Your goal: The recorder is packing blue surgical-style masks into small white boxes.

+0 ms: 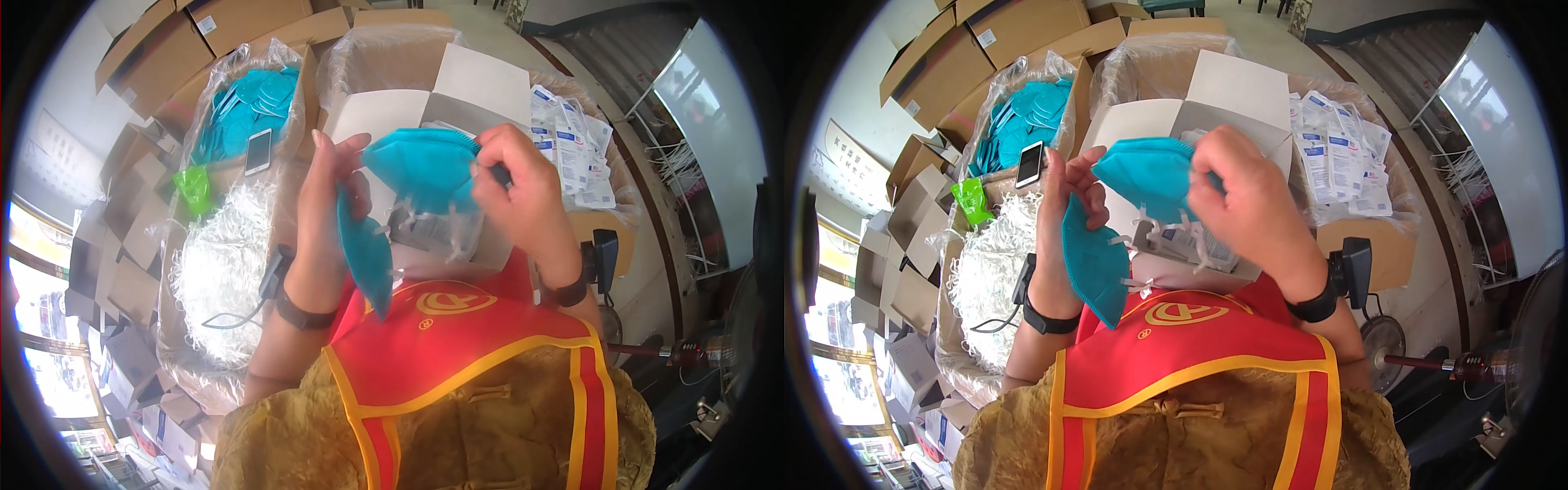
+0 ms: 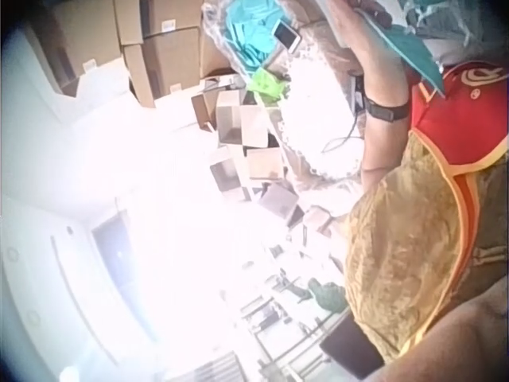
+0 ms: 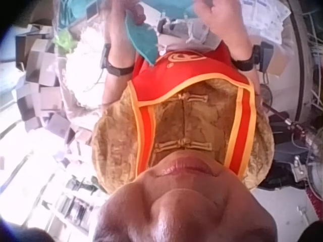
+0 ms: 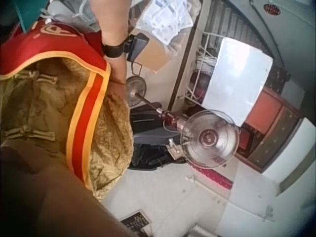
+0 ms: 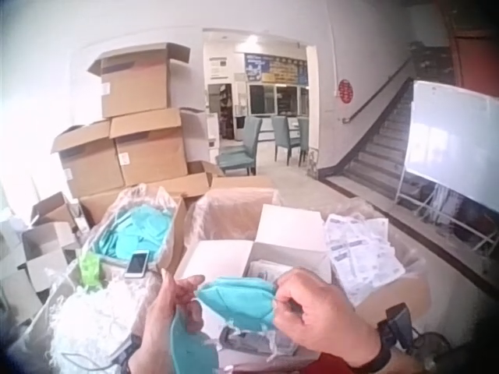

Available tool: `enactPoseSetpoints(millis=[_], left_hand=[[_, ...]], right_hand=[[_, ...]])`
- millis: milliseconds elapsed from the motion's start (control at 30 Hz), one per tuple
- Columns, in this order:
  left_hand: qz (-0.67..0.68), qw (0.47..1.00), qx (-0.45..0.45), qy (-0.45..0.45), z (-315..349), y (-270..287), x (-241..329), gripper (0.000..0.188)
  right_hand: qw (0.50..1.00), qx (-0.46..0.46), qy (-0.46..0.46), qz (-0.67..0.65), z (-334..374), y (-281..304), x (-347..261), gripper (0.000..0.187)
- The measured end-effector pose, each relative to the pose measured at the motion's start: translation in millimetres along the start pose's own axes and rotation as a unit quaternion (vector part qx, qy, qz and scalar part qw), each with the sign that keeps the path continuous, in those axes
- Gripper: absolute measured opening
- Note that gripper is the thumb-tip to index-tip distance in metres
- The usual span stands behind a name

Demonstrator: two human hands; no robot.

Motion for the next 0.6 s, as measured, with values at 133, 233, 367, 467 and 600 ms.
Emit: enactPoseSetpoints(millis=[133,233,367,467,600], left_hand=[[0.066,0.997,0.041,0.024,-8.8,-2.7,-11.7,0.054],[0.104,0.992,0.072,-0.020,-17.9,7.5,-18.2,0.046],[0.151,0.982,0.109,-0.006,-14.4,10.0,-11.7,0.048],[0.170,0.978,0.118,-0.022,-11.2,42.3,16.0,0.046],[0.120,0.977,0.120,-0.131,-6.5,83.6,58.0,0.041]], right_hand=[[0.994,-0.064,0.088,-0.007,9.8,-27.8,-33.7,0.022],[0.986,-0.133,0.100,-0.028,19.1,-44.1,-37.3,0.024],[0.967,-0.200,0.032,-0.155,21.6,-51.6,-25.9,0.021],[0.984,-0.112,-0.024,-0.136,1.4,-30.1,14.7,0.018],[0.953,-0.245,-0.174,0.035,-18.2,-40.3,119.3,0.019]])
Point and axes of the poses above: each hand's wrist, its own z-axis away from the middle knuckle, its own y-axis out of the back of the hand, x = y × z, the point moved 5 cm from there along -z, towards the middle knuckle, and after that the axes turned 1 degree about -y, right-handed, at the moved point
